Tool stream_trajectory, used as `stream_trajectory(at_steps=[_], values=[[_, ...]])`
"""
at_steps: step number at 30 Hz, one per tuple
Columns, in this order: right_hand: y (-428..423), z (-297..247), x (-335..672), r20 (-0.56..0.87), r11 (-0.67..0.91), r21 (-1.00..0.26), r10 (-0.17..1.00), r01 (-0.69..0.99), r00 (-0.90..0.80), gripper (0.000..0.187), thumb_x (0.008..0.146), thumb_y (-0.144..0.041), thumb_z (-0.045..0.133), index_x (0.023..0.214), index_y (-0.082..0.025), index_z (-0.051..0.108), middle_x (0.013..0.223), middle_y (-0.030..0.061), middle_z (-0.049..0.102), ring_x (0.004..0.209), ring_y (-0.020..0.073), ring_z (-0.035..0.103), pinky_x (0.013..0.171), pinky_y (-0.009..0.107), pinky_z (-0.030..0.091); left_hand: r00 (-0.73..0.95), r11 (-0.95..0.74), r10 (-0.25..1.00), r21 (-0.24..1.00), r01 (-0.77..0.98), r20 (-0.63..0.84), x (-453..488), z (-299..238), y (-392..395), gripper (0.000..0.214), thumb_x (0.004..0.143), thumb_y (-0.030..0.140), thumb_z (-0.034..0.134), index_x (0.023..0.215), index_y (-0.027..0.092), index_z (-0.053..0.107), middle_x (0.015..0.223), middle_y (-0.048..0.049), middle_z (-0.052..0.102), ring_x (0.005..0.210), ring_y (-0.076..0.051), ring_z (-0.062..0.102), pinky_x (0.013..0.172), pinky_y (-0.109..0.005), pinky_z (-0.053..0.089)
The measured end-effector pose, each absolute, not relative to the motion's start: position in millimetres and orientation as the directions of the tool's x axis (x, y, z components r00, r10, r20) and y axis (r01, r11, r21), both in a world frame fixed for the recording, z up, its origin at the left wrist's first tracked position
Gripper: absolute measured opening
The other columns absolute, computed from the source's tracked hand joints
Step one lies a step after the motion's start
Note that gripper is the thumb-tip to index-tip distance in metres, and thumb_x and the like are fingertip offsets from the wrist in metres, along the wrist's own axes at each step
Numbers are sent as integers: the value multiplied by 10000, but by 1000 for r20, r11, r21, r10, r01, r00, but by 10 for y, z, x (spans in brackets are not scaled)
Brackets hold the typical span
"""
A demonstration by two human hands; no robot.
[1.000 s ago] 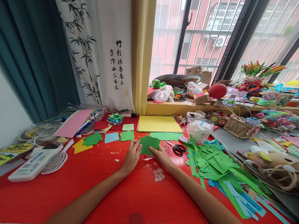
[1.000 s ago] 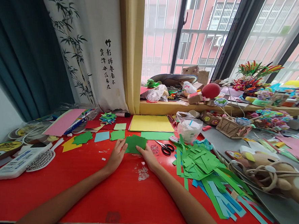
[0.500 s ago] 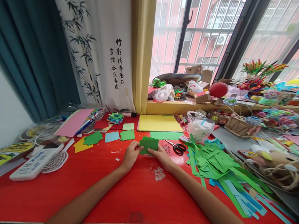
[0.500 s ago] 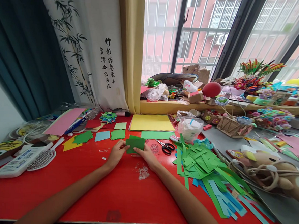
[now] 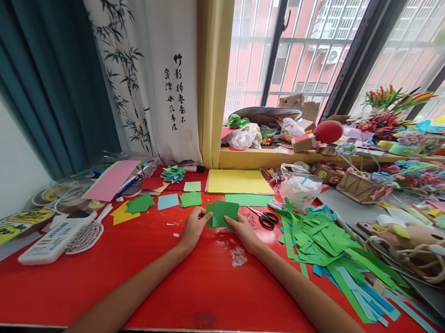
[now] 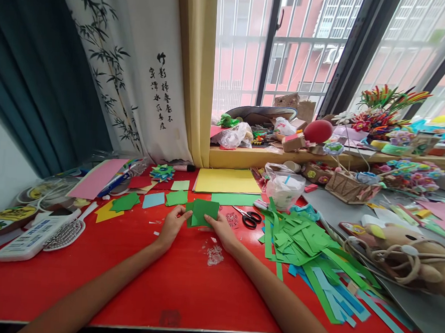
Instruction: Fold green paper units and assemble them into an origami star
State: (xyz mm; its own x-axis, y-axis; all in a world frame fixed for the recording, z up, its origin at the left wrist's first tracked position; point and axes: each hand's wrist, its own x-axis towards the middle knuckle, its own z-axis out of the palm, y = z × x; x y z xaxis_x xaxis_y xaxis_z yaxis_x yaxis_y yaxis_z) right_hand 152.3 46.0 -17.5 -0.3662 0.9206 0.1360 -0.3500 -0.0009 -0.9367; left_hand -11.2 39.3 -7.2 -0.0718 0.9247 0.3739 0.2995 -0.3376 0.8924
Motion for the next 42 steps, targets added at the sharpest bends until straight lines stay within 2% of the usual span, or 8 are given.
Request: stream_trajectory(at_steps=[5, 14, 20, 24, 27, 34, 39, 42], values=[[440, -159, 1520, 103, -14, -951, 927, -308, -360, 369, 720, -362, 596, 1052, -202, 578, 1082, 57, 606, 942, 241, 582, 661, 341, 538, -138, -308, 925, 911, 273, 354, -111, -88, 411, 363, 711, 483, 540, 626, 183, 355, 597, 53, 309, 553, -91, 321, 528, -206, 295], [433, -164, 1516, 131, 2, -942, 922, -334, -364, 374, 722, -351, 595, 1065, -204, 573, 1081, 64, 599, 922, 245, 585, 639, 353, 543, -56, -290, 951, 942, 166, 303, -100, -58, 378, 298, 737, 451, 532, 762, 154, 528, 752, -9, 547, 698, -135, 493, 640, -231, 390], [417, -133, 1504, 137, 31, -940, 946, -340, -292, 394, 723, -339, 591, 1101, -254, 524, 1116, 38, 576, 920, 224, 589, 639, 337, 544, -86, -270, 956, 955, 125, 282, -120, -121, 431, 364, 706, 447, 574, 901, 139, 557, 822, -44, 606, 743, -159, 548, 695, -274, 427], [428, -133, 1509, 135, 46, -941, 959, -335, -248, 338, 729, -338, 581, 1050, -236, 551, 1128, 39, 569, 947, 230, 575, 632, 324, 543, -84, -272, 956, 957, 98, 280, -121, -141, 441, 382, 707, 440, 580, 947, 144, 551, 899, -68, 617, 810, -181, 567, 734, -294, 438], [442, -150, 1518, 131, 39, -944, 956, -329, -262, 316, 731, -348, 582, 1017, -215, 576, 1104, 47, 585, 926, 231, 584, 639, 333, 538, -66, -265, 960, 960, 93, 271, -110, -141, 437, 360, 735, 430, 552, 962, 150, 543, 964, -81, 611, 870, -194, 565, 773, -310, 441], [433, -134, 1526, 133, 21, -950, 929, -311, -346, 377, 695, -417, 607, 985, -177, 615, 927, 60, 655, 874, 232, 600, 684, 357, 513, 42, -281, 958, 957, -70, 284, -50, -116, 431, 339, 771, 371, 513, 1039, 164, 504, 1064, -94, 587, 925, -205, 571, 787, -322, 463], [425, -130, 1509, 157, 63, -959, 929, -276, -336, 356, 728, -429, 557, 997, -202, 609, 989, 46, 631, 878, 222, 585, 675, 340, 500, -56, -265, 962, 964, 26, 266, -84, -116, 426, 346, 741, 329, 559, 1039, 178, 469, 1078, -95, 572, 975, -208, 551, 797, -311, 452], [449, -160, 1527, 217, 192, -970, 961, -150, -171, 302, 737, -420, 538, 927, -204, 629, 946, 35, 639, 867, 218, 572, 725, 338, 469, -156, -239, 953, 961, 137, 259, -123, -125, 441, 355, 734, 331, 568, 1036, 182, 455, 1065, -96, 566, 1004, -207, 531, 819, -302, 430]])
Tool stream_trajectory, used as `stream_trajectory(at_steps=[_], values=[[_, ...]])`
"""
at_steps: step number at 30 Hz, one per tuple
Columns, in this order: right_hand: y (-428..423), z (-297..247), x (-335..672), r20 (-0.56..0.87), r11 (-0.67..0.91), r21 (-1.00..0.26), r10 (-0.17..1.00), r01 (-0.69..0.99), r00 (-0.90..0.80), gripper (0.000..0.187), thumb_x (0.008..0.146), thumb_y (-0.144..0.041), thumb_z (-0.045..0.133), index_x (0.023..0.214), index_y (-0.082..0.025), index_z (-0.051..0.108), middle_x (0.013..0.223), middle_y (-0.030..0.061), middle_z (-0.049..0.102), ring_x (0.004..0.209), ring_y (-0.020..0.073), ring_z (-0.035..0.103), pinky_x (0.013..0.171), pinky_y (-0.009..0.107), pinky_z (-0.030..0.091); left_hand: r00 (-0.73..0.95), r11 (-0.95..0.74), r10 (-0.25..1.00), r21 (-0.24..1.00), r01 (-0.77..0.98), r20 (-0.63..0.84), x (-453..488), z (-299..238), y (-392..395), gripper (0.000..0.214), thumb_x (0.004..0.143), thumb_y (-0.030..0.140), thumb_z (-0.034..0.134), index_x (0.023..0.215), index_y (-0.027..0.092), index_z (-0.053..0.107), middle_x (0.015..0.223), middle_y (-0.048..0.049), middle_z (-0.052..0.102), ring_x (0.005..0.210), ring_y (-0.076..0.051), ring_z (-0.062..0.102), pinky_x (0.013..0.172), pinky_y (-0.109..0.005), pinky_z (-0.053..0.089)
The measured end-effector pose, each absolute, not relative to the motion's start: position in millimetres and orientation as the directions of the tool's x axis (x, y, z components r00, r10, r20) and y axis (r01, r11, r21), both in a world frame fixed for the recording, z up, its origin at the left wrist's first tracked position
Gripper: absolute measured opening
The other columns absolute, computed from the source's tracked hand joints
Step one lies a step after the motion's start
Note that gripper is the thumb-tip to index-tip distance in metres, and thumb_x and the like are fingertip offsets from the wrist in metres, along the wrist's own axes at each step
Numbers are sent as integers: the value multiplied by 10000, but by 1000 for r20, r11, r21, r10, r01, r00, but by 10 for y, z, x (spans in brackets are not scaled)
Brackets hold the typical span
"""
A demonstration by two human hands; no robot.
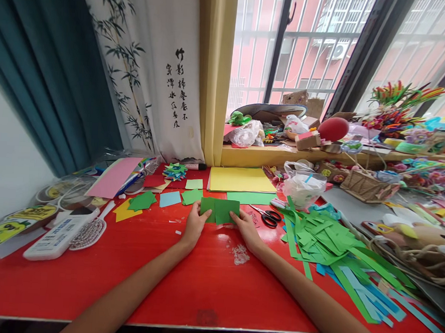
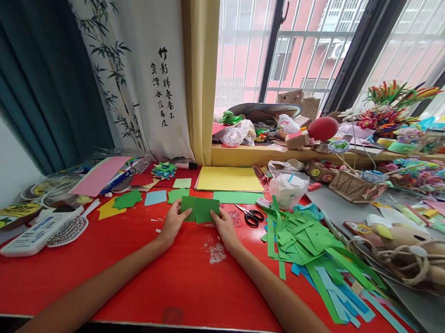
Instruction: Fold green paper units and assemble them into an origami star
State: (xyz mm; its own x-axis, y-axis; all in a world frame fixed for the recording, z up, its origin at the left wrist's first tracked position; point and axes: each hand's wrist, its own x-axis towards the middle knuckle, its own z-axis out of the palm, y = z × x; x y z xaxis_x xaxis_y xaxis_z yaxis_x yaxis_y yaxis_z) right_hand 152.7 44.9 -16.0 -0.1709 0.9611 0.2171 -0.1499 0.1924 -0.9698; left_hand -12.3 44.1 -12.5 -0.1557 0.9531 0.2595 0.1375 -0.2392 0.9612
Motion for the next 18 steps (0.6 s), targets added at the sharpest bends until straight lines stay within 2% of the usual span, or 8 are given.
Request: stream_trajectory(at_steps=[3, 6, 9, 12, 14, 18], values=[[488, -204, 1577, 283, 283, -958, 959, -37, 4, 262, 734, -414, 537, 845, -195, 626, 908, 34, 634, 881, 222, 542, 749, 326, 437, -205, -218, 945, 957, 189, 256, -147, -139, 457, 356, 755, 329, 540, 1066, 188, 437, 1072, -97, 557, 1019, -208, 520, 837, -313, 416], [515, -237, 1628, 293, 295, -955, 954, -23, 57, 264, 744, -431, 516, 839, -196, 590, 836, 23, 620, 766, 203, 541, 646, 297, 437, -250, -213, 927, 941, 263, 280, -146, -143, 453, 400, 767, 294, 523, 1143, 217, 408, 1165, -95, 507, 1120, -223, 448, 893, -347, 377], [516, -243, 1645, 308, 310, -951, 947, -13, 93, 238, 735, -433, 527, 781, -200, 551, 717, 1, 581, 606, 163, 497, 528, 264, 401, -223, -266, 911, 908, 323, 346, -129, -124, 427, 428, 769, 242, 512, 1182, 264, 402, 1255, -63, 445, 1192, -227, 372, 931, -366, 345], [504, -232, 1634, 319, 322, -947, 940, -6, 124, 229, 720, -429, 547, 707, -205, 502, 634, -15, 521, 527, 134, 433, 472, 248, 369, -167, -336, 898, 880, 336, 406, -121, -98, 405, 371, 766, 212, 504, 1130, 274, 479, 1247, -36, 466, 1185, -212, 382, 955, -356, 328], [496, -225, 1628, 320, 325, -946, 938, -12, 134, 232, 722, -438, 542, 721, -210, 496, 644, -13, 517, 520, 131, 426, 453, 243, 367, -120, -357, 902, 872, 336, 416, -130, -94, 403, 302, 774, 203, 481, 1062, 263, 547, 1181, -30, 525, 1163, -207, 409, 965, -358, 317], [495, -213, 1642, 309, 325, -944, 930, -51, 200, 220, 742, -428, 520, 788, -213, 504, 703, -5, 518, 529, 122, 448, 439, 232, 386, -125, -302, 922, 882, 361, 367, -170, -116, 421, 228, 785, 204, 446, 912, 237, 634, 1035, -32, 605, 1186, -227, 376, 976, -386, 291]])
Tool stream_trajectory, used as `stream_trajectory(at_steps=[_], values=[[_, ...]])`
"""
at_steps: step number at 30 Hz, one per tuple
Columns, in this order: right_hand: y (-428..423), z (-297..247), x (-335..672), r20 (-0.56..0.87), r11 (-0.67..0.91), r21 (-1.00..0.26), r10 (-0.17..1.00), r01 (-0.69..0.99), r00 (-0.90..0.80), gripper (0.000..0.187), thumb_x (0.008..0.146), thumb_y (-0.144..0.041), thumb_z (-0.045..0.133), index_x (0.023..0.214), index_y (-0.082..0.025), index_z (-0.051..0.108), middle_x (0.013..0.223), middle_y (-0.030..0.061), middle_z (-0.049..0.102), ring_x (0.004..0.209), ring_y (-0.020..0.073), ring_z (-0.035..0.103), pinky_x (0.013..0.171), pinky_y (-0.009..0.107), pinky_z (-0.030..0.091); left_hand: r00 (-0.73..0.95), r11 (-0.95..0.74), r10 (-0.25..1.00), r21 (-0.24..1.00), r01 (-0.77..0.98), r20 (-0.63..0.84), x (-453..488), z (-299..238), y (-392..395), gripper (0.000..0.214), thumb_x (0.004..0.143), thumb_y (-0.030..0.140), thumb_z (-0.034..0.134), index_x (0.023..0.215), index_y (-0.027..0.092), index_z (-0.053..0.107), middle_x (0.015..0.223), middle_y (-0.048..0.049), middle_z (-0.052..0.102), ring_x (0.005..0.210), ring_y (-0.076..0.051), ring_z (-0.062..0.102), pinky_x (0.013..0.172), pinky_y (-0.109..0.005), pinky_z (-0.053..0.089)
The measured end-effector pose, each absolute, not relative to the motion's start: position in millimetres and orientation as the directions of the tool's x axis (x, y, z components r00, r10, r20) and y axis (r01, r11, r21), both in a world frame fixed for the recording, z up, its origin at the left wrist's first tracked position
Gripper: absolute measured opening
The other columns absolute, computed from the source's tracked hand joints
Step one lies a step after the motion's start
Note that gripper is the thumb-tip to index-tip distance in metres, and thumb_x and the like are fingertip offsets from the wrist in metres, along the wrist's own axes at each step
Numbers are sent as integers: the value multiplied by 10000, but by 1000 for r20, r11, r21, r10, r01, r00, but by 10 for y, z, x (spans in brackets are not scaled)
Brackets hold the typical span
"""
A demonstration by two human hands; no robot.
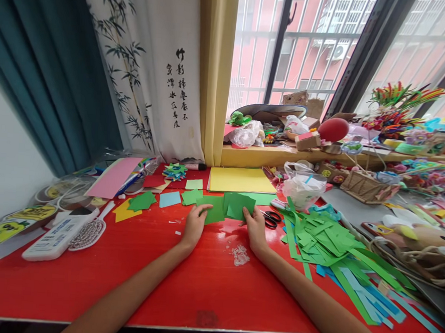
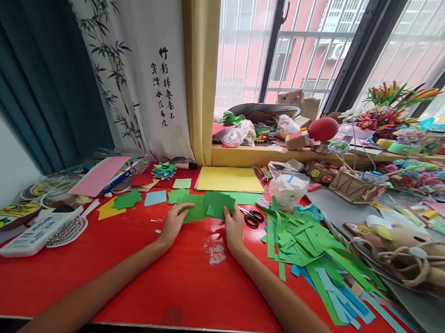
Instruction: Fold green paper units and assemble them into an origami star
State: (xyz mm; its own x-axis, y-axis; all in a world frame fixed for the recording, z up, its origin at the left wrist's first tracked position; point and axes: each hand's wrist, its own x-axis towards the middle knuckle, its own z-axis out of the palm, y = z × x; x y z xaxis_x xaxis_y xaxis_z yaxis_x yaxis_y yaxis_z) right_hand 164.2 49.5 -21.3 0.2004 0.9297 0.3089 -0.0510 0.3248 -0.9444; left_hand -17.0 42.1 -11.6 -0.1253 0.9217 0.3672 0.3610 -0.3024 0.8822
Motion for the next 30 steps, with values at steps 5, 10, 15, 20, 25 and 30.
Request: stream_trajectory(at_steps=[5, 10, 15, 20, 25, 30], values=[[478, -168, 1624, 296, 325, -938, 931, -120, 213, 227, 742, -430, 523, 808, -214, 498, 743, -2, 542, 544, 114, 466, 435, 226, 426, -178, -274, 921, 901, 336, 347, -171, -126, 442, 234, 786, 233, 457, 951, 229, 622, 1068, -46, 588, 1176, -224, 379, 957, -368, 296], [430, -123, 1546, 274, 245, -945, 954, -216, -119, 324, 739, -417, 536, 970, -190, 550, 912, 48, 609, 721, 175, 565, 482, 242, 479, -119, -233, 953, 924, 302, 279, -116, -138, 450, 245, 705, 399, 573, 798, 179, 628, 888, -60, 612, 1030, -245, 480, 841, -321, 363], [440, -149, 1536, 255, 216, -952, 952, -218, -171, 322, 728, -395, 562, 978, -194, 591, 944, 43, 629, 749, 192, 592, 526, 269, 493, -105, -256, 950, 927, 273, 293, -100, -138, 436, 260, 685, 413, 586, 693, 154, 563, 670, -1, 550, 689, -157, 513, 621, -242, 386], [455, -164, 1559, 250, 233, -961, 963, -150, -101, 328, 721, -418, 554, 917, -166, 626, 878, 52, 653, 710, 196, 597, 546, 279, 475, -123, -262, 950, 945, 195, 289, -98, -109, 426, 291, 655, 426, 614, 673, 156, 508, 606, 32, 480, 582, -110, 430, 536, -205, 319], [468, -186, 1582, 240, 239, -962, 971, -132, 2, 349, 732, -414, 538, 967, -160, 579, 944, 71, 634, 774, 208, 597, 585, 295, 488, -176, -240, 941, 937, 254, 288, -122, -113, 444, 323, 689, 444, 575, 610, 154, 456, 566, 55, 388, 541, -85, 352, 514, -205, 268], [486, -221, 1539, 259, 240, -958, 959, -155, -114, 328, 727, -356, 574, 994, -171, 530, 1012, 69, 605, 893, 200, 579, 747, 317, 482, -154, -243, 951, 955, 169, 269, -111, -93, 416, 313, 658, 438, 616, 741, 148, 534, 675, 15, 554, 635, -123, 489, 583, -216, 368]])
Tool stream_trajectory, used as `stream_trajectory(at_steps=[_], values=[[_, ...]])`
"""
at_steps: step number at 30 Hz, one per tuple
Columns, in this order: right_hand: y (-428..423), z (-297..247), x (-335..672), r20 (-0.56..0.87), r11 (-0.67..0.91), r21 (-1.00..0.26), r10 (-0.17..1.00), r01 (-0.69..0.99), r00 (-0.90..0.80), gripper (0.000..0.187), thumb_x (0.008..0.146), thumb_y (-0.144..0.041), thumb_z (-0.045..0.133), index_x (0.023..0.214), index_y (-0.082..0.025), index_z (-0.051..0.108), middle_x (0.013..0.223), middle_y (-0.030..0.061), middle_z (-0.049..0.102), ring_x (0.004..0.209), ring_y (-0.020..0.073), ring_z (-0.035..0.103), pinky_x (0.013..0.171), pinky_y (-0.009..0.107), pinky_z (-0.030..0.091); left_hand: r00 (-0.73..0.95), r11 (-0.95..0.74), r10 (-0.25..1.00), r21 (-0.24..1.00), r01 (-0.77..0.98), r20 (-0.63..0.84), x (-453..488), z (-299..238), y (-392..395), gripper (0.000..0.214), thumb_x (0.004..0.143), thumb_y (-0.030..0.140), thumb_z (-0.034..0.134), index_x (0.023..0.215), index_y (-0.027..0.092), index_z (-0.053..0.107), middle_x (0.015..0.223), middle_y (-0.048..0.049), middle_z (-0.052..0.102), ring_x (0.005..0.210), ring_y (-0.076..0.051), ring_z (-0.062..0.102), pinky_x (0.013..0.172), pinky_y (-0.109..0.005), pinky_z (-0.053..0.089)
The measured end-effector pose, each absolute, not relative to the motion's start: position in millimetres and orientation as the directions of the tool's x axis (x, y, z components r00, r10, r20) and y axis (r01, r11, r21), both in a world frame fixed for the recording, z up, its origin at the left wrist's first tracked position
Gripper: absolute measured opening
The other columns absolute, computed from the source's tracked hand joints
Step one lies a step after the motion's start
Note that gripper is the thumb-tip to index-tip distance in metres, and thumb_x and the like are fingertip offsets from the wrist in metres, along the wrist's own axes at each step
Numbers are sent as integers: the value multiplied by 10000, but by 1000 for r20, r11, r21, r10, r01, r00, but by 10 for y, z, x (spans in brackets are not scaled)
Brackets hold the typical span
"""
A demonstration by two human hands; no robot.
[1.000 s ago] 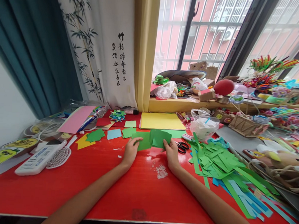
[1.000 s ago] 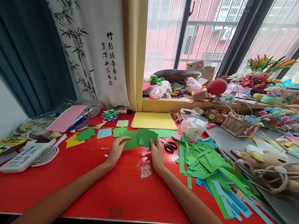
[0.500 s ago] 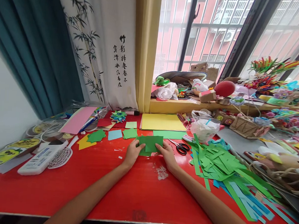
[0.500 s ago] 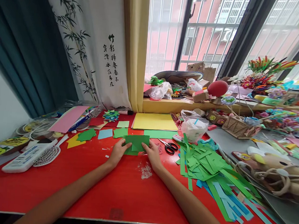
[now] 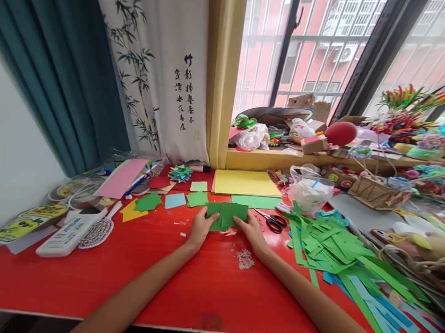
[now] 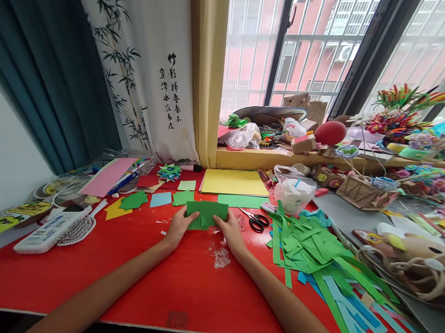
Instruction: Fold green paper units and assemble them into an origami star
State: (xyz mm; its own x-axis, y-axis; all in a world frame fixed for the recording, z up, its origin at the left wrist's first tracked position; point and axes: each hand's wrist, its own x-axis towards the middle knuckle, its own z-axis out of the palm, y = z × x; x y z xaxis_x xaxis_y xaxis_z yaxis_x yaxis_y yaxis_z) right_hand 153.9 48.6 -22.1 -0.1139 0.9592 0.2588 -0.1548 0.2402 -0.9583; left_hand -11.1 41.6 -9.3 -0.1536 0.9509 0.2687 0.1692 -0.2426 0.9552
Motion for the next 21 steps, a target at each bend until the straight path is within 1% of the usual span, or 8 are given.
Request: stream_trajectory(at_steps=[3, 5, 9, 11, 13, 16, 18, 21], values=[[496, -246, 1514, 242, 221, -967, 952, -123, -187, 364, 722, -369, 576, 1024, -184, 493, 1000, 66, 599, 835, 193, 594, 659, 304, 505, -102, -233, 966, 971, 54, 238, -87, -69, 385, 356, 660, 442, 618, 842, 142, 561, 797, -37, 627, 737, -166, 557, 656, -249, 421], [504, -265, 1507, 236, 222, -971, 949, -91, -210, 370, 727, -378, 566, 1033, -191, 473, 988, 60, 597, 827, 194, 595, 640, 307, 507, -43, -221, 974, 975, 6, 221, -73, -64, 375, 379, 673, 436, 612, 903, 140, 564, 892, -65, 639, 809, -188, 576, 710, -275, 438], [501, -270, 1504, 301, 304, -953, 931, -19, -209, 349, 730, -342, 572, 1010, -195, 425, 1019, 60, 577, 952, 202, 556, 795, 344, 466, 60, -247, 968, 968, 39, 245, -57, -105, 397, 389, 695, 404, 605, 975, 139, 558, 979, -82, 629, 899, -206, 572, 796, -308, 434], [483, -248, 1502, 321, 326, -945, 924, -11, -210, 360, 743, -323, 559, 1022, -201, 368, 1005, 61, 569, 947, 197, 552, 814, 352, 455, 76, -266, 962, 963, 51, 262, -57, -140, 423, 384, 702, 395, 600, 984, 139, 551, 978, -82, 624, 898, -208, 571, 800, -316, 436], [459, -216, 1499, 322, 327, -945, 925, -5, -201, 412, 746, -309, 554, 1061, -207, 307, 998, 63, 550, 915, 191, 557, 795, 352, 461, 75, -278, 959, 959, 47, 274, -61, -169, 447, 362, 707, 388, 594, 964, 139, 548, 964, -81, 615, 882, -208, 571, 781, -319, 444], [432, -174, 1492, 322, 330, -944, 927, 10, -193, 496, 740, -283, 554, 1133, -213, 259, 1061, 80, 505, 950, 191, 535, 812, 351, 455, 72, -297, 954, 951, 84, 291, -63, -174, 461, 325, 684, 347, 619, 932, 153, 541, 985, -73, 577, 911, -213, 552, 787, -317, 441], [422, -162, 1488, 339, 347, -938, 914, -4, -221, 493, 752, -262, 534, 1160, -220, 260, 1103, 83, 485, 1010, 189, 508, 860, 355, 432, 73, -316, 948, 943, 107, 310, -60, -151, 449, 395, 671, 295, 633, 1024, 184, 496, 1086, -69, 524, 1001, -216, 511, 843, -319, 415], [408, -160, 1480, 386, 393, -919, 888, -25, -250, 476, 770, -231, 510, 1176, -236, 261, 1134, 71, 468, 1081, 175, 462, 926, 354, 384, 46, -339, 941, 932, 130, 336, -50, -112, 408, 574, 682, 226, 609, 1196, 236, 354, 1239, -67, 405, 1170, -215, 377, 950, -331, 332]])
